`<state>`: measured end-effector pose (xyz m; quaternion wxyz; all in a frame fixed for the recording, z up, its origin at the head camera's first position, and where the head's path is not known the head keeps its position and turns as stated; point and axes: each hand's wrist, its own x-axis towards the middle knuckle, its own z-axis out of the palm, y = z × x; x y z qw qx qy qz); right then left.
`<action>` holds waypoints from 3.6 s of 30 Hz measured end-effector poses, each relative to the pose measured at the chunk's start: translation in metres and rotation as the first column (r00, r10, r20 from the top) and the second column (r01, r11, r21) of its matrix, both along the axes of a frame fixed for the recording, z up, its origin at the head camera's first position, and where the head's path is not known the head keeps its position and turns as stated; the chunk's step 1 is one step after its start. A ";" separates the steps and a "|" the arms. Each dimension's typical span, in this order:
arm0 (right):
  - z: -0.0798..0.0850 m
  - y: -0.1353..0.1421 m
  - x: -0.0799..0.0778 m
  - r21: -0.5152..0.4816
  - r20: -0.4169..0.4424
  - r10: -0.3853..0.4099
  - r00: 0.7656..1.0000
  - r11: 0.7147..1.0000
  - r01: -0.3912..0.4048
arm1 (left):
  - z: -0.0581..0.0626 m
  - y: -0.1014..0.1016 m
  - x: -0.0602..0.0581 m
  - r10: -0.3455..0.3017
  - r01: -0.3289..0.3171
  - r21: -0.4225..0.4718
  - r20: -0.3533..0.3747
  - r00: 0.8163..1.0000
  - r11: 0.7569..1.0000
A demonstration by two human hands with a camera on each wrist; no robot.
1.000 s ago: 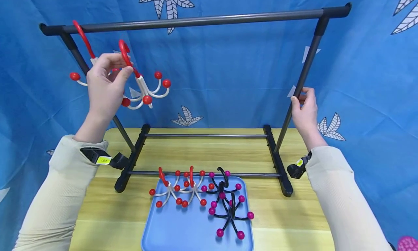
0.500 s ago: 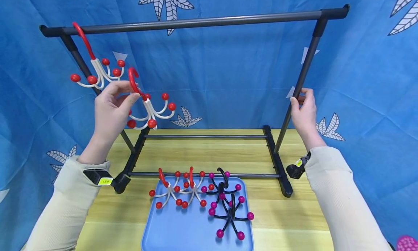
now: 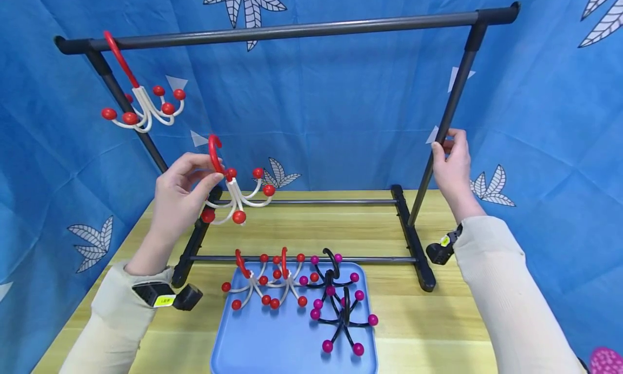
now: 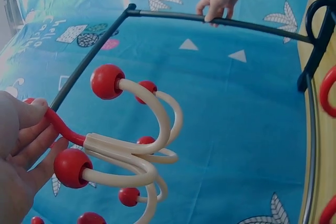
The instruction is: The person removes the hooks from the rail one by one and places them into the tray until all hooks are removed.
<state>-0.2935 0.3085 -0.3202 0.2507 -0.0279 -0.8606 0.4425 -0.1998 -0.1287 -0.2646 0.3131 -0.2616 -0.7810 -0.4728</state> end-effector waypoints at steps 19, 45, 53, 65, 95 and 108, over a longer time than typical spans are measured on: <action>0.001 0.001 -0.001 -0.008 0.002 -0.001 1.000 1.000 0.001 | -0.056 0.019 0.038 -0.135 0.120 0.096 0.175 0.975 0.988; 0.002 0.001 -0.004 -0.012 -0.028 -0.005 1.000 1.000 0.004 | -0.122 0.038 0.088 -0.360 0.369 0.037 0.324 0.875 0.929; 0.000 0.000 -0.004 -0.015 -0.020 -0.007 1.000 1.000 0.007 | -0.141 0.040 0.093 -0.466 0.422 0.197 0.421 0.778 0.885; -0.001 0.001 -0.004 -0.010 -0.028 -0.006 1.000 1.000 0.005 | -0.168 0.054 0.094 -0.451 0.397 0.229 0.594 0.666 0.889; -0.001 0.000 -0.003 -0.025 0.002 0.000 1.000 1.000 0.000 | -0.180 0.046 0.090 -0.256 0.433 -0.099 0.681 0.686 0.896; -0.003 0.001 -0.003 -0.031 -0.033 -0.017 0.999 0.999 0.016 | -0.146 0.030 0.074 -0.112 0.299 -0.258 0.554 0.825 0.919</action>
